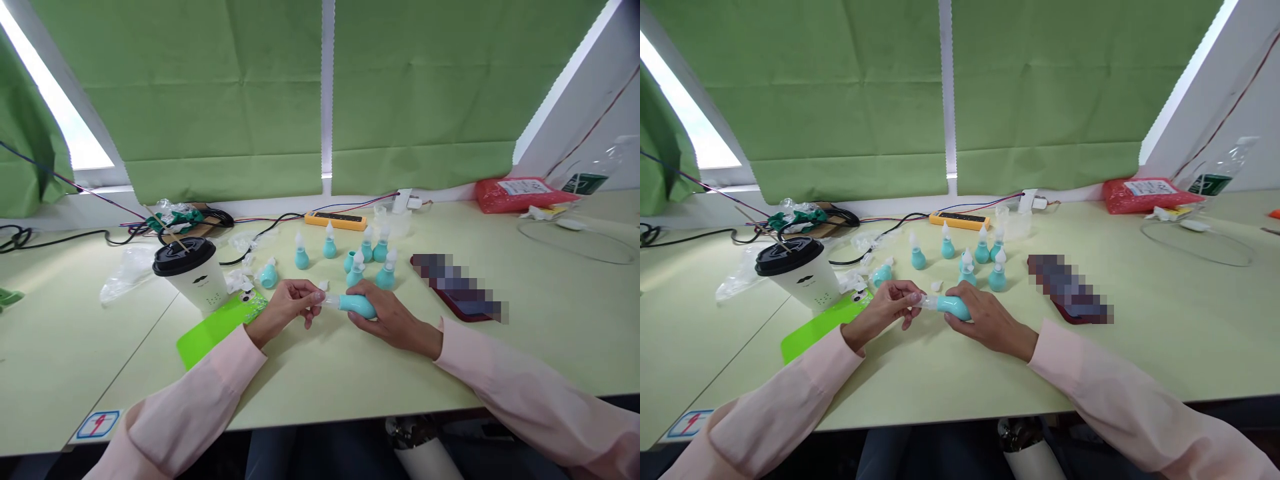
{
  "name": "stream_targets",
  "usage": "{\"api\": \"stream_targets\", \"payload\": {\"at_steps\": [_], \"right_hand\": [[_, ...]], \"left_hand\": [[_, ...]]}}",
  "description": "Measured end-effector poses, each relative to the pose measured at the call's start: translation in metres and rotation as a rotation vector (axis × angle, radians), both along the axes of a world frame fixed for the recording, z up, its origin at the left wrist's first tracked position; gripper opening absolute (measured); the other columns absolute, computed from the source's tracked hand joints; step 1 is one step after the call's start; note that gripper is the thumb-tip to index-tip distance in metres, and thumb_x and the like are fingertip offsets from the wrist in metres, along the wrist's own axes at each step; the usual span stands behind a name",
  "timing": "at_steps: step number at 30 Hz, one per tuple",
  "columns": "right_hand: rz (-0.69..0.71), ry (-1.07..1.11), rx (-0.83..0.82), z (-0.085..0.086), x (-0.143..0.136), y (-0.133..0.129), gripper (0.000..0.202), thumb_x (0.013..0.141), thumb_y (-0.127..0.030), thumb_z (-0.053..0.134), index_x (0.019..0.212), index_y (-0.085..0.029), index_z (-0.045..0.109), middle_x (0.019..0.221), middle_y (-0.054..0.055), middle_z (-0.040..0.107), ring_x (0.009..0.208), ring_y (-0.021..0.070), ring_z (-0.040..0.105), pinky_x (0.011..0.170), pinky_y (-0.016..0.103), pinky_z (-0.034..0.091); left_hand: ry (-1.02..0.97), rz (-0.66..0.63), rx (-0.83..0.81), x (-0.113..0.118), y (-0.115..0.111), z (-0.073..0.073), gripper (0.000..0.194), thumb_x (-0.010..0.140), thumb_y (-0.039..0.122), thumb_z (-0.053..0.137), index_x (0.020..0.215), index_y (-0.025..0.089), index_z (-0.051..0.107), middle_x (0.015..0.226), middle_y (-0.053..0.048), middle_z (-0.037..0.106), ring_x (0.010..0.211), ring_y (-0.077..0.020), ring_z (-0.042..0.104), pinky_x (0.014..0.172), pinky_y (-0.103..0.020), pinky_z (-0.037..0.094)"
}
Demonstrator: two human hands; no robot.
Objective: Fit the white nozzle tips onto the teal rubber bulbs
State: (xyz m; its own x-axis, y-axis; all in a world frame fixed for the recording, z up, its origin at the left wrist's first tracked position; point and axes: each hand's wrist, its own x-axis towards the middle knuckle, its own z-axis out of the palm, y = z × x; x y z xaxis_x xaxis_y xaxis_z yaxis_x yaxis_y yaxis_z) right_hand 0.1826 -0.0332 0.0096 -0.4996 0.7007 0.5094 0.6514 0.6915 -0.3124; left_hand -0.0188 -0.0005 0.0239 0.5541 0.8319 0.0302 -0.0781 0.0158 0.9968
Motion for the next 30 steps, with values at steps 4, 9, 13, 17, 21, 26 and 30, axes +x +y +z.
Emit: {"api": "stream_targets", "payload": {"at_steps": [4,9,13,17,21,26,30], "right_hand": [[0.024,0.067,-0.078,-0.003,-0.002,-0.001,0.023,0.078,-0.031,0.043,0.099,-0.022,0.038,0.084,0.004,0.049,0.065,0.0151,0.048,0.059,0.028,0.039],[0.060,0.181,-0.277,-0.001,-0.003,0.000,0.022,0.081,-0.031,0.040,0.100,-0.021,0.037,0.081,0.002,0.048,0.064,0.0125,0.044,0.057,0.025,0.039],[0.121,0.140,-0.334,0.004,0.000,0.004,0.018,0.079,-0.030,0.043,0.095,-0.020,0.042,0.081,0.001,0.049,0.067,0.0118,0.044,0.058,0.023,0.037],[0.126,0.110,-0.370,0.007,0.003,0.004,0.020,0.079,-0.031,0.043,0.095,-0.019,0.045,0.075,0.000,0.049,0.062,0.0107,0.042,0.056,0.022,0.035],[0.149,0.102,-0.468,0.007,0.004,0.005,0.019,0.079,-0.033,0.042,0.092,-0.019,0.047,0.065,-0.003,0.045,0.054,0.0088,0.038,0.049,0.020,0.032],[0.152,0.051,-0.465,0.004,0.005,0.006,0.022,0.077,-0.037,0.045,0.090,-0.019,0.049,0.068,-0.002,0.048,0.058,0.0104,0.044,0.052,0.021,0.036],[0.153,-0.045,-0.322,0.001,0.001,0.004,0.022,0.077,-0.032,0.048,0.095,-0.020,0.048,0.083,0.002,0.056,0.073,0.0154,0.052,0.064,0.027,0.040]], "left_hand": [[0.007,0.010,0.003,0.000,0.000,-0.002,0.025,0.065,0.034,0.061,0.067,0.010,0.055,0.049,0.001,0.052,0.039,-0.0054,0.045,0.035,-0.018,0.042],[0.032,0.043,0.027,-0.001,0.002,-0.004,0.026,0.059,0.028,0.067,0.076,0.010,0.060,0.058,-0.002,0.059,0.048,-0.0089,0.053,0.047,-0.025,0.050],[0.142,0.036,0.114,-0.001,0.002,-0.004,0.035,0.053,0.025,0.071,0.083,0.008,0.063,0.062,-0.004,0.059,0.052,-0.0108,0.053,0.051,-0.027,0.050],[0.264,0.050,0.340,-0.001,-0.001,-0.006,0.035,0.058,0.027,0.067,0.088,0.010,0.063,0.066,-0.004,0.058,0.053,-0.0109,0.052,0.050,-0.025,0.048],[0.491,0.030,0.729,-0.001,-0.007,-0.005,0.026,0.073,0.030,0.051,0.090,0.013,0.062,0.062,-0.004,0.056,0.053,-0.0104,0.048,0.050,-0.023,0.041],[0.700,-0.059,1.054,-0.001,-0.011,-0.004,0.026,0.082,0.028,0.036,0.091,0.013,0.056,0.067,-0.006,0.052,0.057,-0.0124,0.044,0.056,-0.025,0.034],[0.719,-0.175,1.013,-0.003,-0.010,-0.001,0.025,0.082,0.028,0.035,0.076,0.014,0.055,0.065,-0.004,0.050,0.057,-0.0121,0.044,0.054,-0.023,0.032]]}}
